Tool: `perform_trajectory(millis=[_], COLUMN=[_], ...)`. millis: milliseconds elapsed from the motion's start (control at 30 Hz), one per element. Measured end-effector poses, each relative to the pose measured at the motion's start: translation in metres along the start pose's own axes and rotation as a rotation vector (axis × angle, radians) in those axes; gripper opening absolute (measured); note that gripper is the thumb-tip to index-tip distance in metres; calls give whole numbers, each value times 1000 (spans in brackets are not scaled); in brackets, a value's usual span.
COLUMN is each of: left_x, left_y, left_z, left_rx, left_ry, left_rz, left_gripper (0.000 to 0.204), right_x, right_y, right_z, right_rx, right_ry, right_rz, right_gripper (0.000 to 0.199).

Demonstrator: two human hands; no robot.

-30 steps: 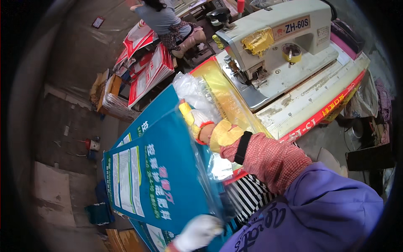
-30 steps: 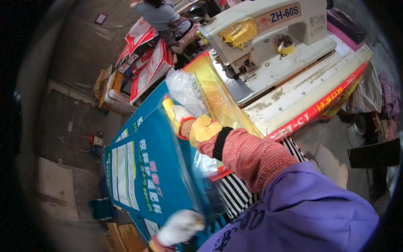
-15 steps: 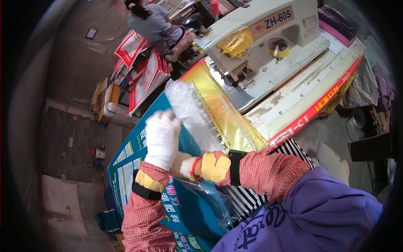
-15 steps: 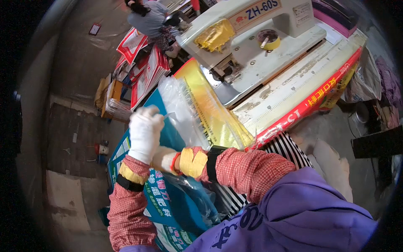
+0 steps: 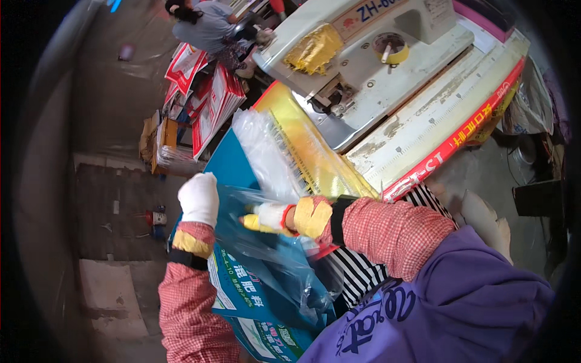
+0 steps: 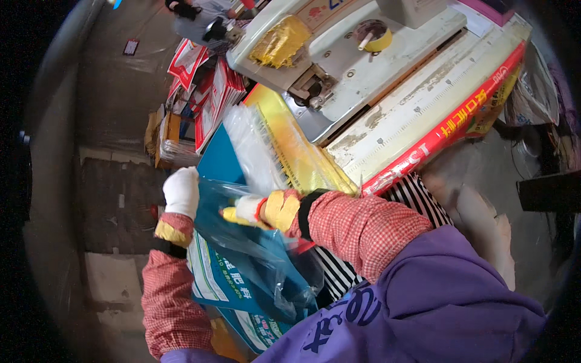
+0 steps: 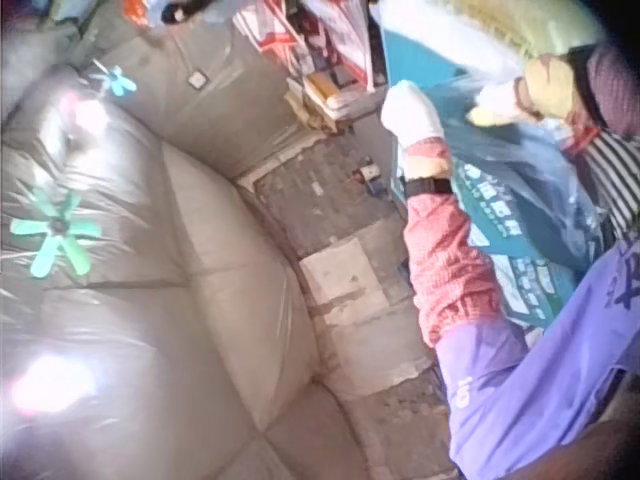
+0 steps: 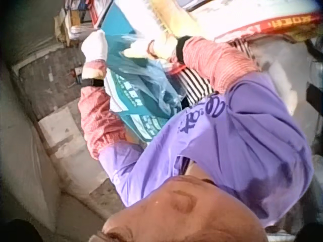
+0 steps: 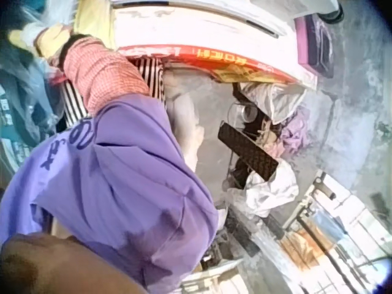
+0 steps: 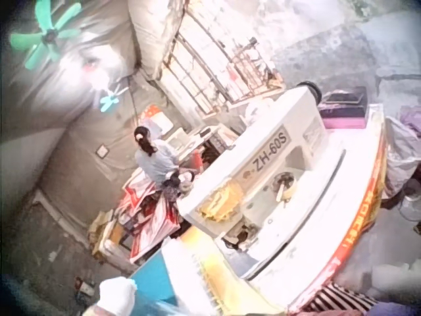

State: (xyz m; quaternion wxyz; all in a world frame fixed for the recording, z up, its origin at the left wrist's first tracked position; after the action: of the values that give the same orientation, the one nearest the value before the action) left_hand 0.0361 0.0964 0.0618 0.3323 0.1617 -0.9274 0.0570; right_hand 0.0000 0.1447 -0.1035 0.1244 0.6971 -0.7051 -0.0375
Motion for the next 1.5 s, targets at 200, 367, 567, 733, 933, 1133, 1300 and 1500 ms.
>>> perform_trajectory(millis=[200, 367, 567, 733, 933, 1133, 1300, 1500], left_x=[144, 156, 154, 144, 145, 144, 142, 133], left_y=[-68, -109, -114, -108, -119, -120, -115, -139], left_z=[1, -22, 17, 15, 40, 39, 31, 7], left_rx=[31, 195, 99, 62, -7, -12, 0, -94], left_ry=[-552, -197, -97, -134, -124, -147, -157, 123], left_rz=[478, 446, 247, 181, 188, 173, 145, 35], left_gripper=[13, 19, 16, 19, 23, 25, 24, 32], right_x=[-143, -161, 1, 85, 141, 122, 105, 116], right_y=[-44, 82, 234, 280, 263, 269, 216, 215], right_z=[37, 85, 124, 87, 82, 36, 81, 46], right_rx=[514, 274, -133, -426, -246, 239, -112, -44], right_ry=[396, 612, 815, 942, 443, 36, -83, 401], right_rz=[-62, -26, 52, 61, 542, 838, 472, 379], right_gripper=[28, 23, 21, 27, 52, 40, 29, 26])
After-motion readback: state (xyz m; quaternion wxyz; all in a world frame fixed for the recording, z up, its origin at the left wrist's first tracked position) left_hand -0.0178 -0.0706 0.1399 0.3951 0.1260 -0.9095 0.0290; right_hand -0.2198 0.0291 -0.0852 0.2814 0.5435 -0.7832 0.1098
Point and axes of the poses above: each hand's wrist, its own y-axis away from the middle knuckle, its own x-axis out of the back of the hand, z = x × y, the point moved 9 cm from there along -y, towards the middle knuckle, and after that the axes turned 4 degrees about -z, right-handed, at the moved point
